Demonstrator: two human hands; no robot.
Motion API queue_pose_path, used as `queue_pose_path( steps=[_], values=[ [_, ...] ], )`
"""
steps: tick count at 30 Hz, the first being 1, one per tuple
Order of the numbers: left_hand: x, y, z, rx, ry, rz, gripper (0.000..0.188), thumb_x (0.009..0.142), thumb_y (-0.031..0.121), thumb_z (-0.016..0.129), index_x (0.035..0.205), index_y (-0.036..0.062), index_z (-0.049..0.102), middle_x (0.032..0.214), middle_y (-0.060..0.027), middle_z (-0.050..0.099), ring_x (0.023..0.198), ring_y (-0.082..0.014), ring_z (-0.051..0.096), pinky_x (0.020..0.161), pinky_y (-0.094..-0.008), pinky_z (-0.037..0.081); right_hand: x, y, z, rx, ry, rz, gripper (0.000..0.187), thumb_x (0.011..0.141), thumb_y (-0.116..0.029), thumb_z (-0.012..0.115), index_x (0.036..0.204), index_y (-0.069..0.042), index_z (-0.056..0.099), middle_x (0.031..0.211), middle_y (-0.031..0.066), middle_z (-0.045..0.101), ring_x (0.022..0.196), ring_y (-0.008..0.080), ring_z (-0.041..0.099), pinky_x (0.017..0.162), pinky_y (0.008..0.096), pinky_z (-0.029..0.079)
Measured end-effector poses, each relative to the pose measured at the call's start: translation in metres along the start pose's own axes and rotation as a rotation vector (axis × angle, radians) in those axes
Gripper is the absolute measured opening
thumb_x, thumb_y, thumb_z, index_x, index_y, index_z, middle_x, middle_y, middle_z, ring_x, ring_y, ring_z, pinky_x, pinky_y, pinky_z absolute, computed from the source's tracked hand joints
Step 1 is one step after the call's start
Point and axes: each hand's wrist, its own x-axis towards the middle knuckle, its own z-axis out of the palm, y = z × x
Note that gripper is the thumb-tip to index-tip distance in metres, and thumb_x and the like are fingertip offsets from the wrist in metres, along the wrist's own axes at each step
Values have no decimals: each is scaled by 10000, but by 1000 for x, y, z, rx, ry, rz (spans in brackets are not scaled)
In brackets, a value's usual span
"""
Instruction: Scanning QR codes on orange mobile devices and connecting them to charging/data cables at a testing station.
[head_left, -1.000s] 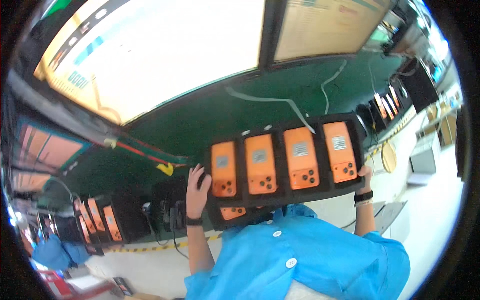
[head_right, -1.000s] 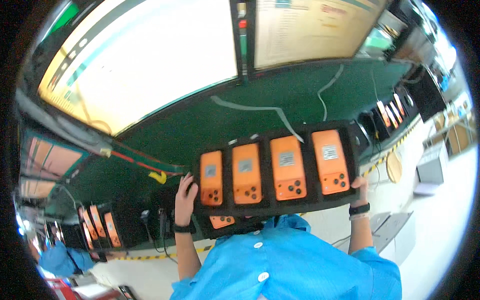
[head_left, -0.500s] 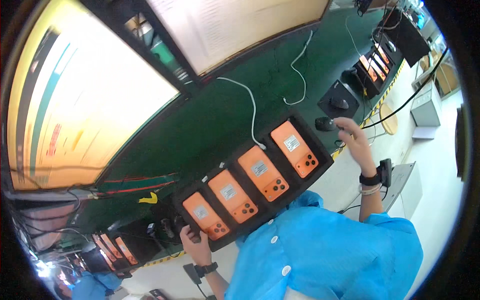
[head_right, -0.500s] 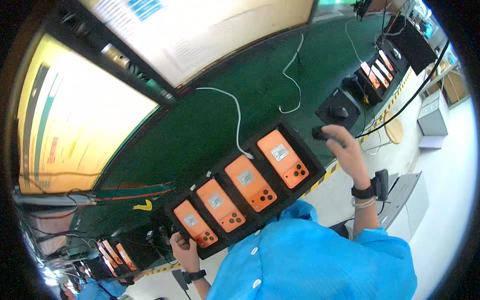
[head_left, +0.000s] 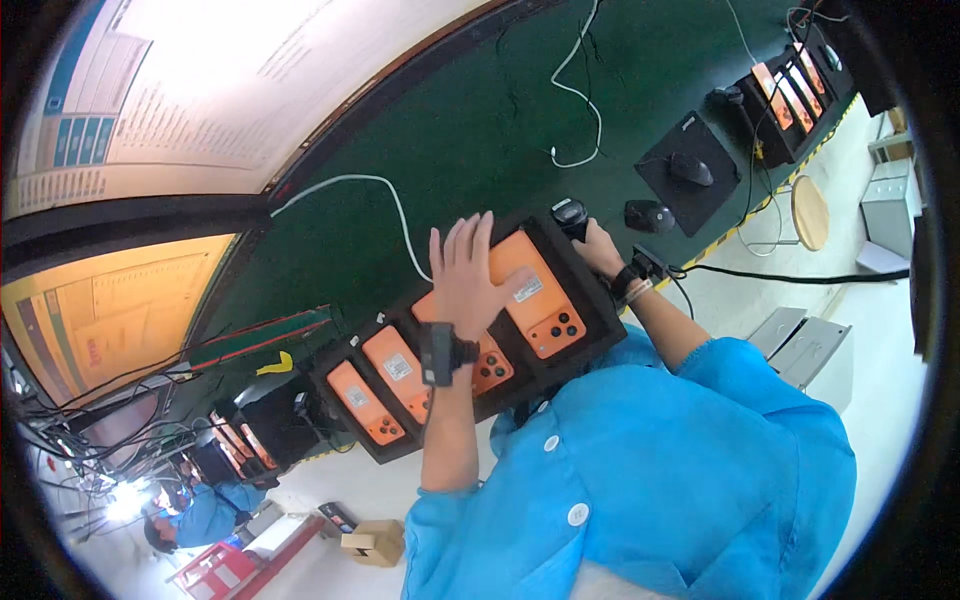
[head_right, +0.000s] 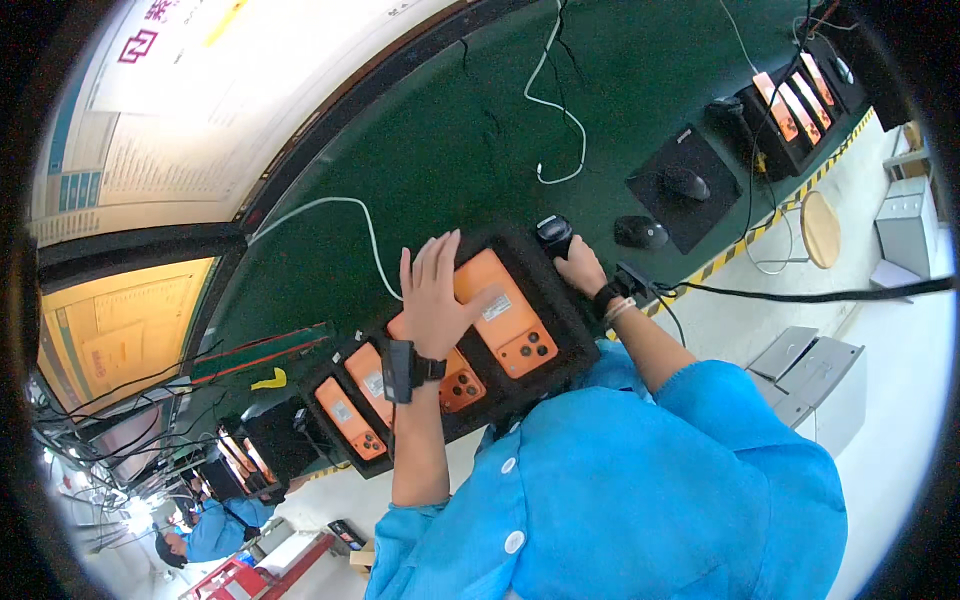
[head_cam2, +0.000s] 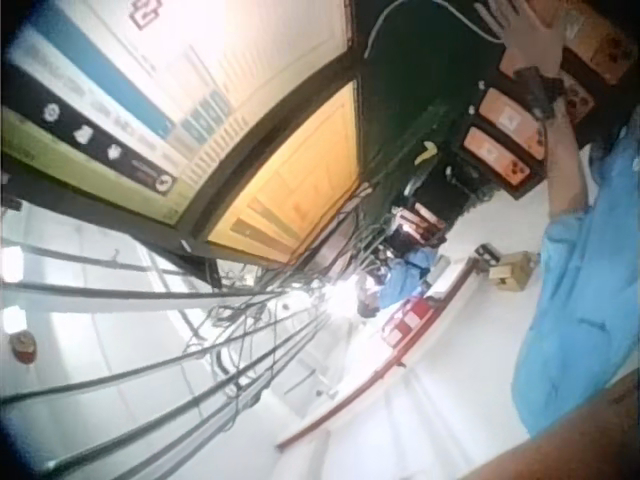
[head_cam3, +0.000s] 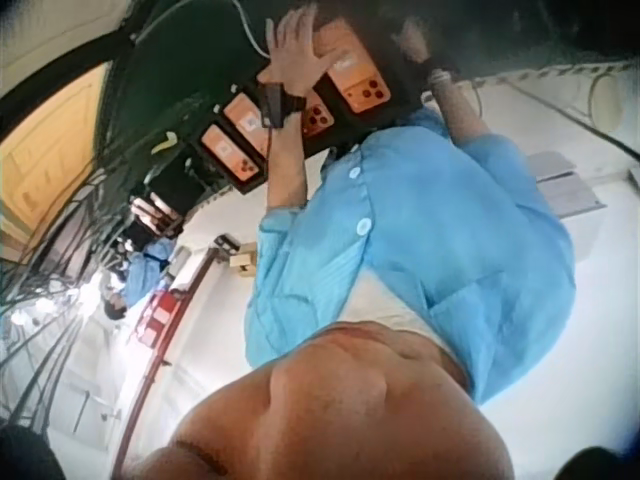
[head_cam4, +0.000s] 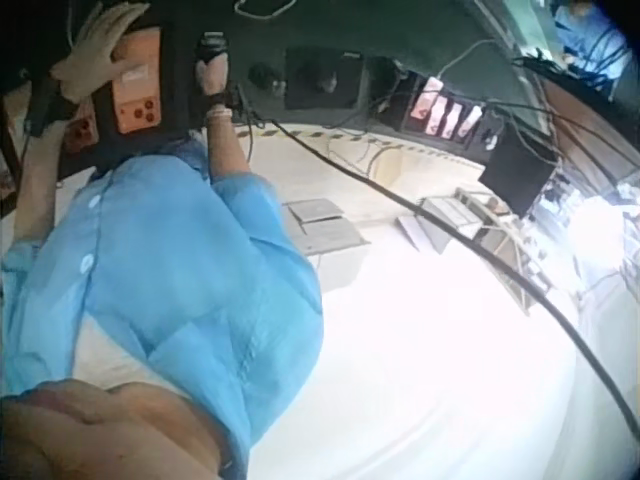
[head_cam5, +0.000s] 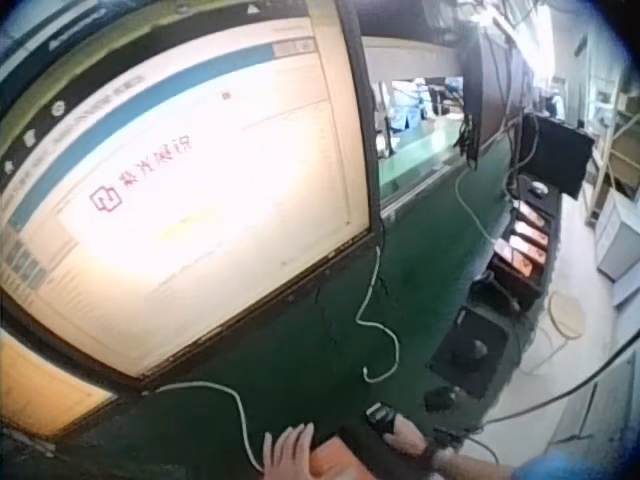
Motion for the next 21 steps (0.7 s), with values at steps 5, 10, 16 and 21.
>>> queue_pose_path(
  steps=[5, 10, 16, 21],
  values=[
    [-6, -9, 10, 18, -23, -5, 893, 707, 625, 693, 1346, 40, 478, 1219, -113, 563, 1138, -280, 513, 1078, -480, 292, -41, -49, -84, 27, -17, -67, 386, 864, -237, 631, 1032, 59, 452, 755, 235, 628, 740, 429, 645, 650, 456, 517],
    [-5, -10, 14, 15, 22, 33, 910, 693, 632, 699, 1338, 27, 482, 1194, -115, 567, 1069, -267, 529, 963, -445, 365, -126, -122, -172, 347, -335, -28, 386, 880, -227, 652, 1144, 10, 501, 702, 49, 589, 523, 108, 545, 474, 290, 445],
    [-12, -13, 12, -41, 70, 78, 891, 720, 607, 692, 1344, 10, 469, 1202, -121, 559, 1082, -265, 522, 941, -427, 368, -187, -174, -150, 125, -326, -118, 357, 845, -215, 658, 1082, 37, 568, 738, 143, 623, 665, 202, 598, 628, 363, 485],
    [-13, -19, 17, -51, 134, 107, 830, 760, 553, 688, 1356, 21, 461, 1173, -117, 557, 1055, -278, 523, 924, -426, 375, -204, -192, -121, 24, -270, 22, 290, 829, -187, 640, 981, 56, 592, 711, 152, 623, 626, 210, 598, 595, 368, 484]
  ],
)
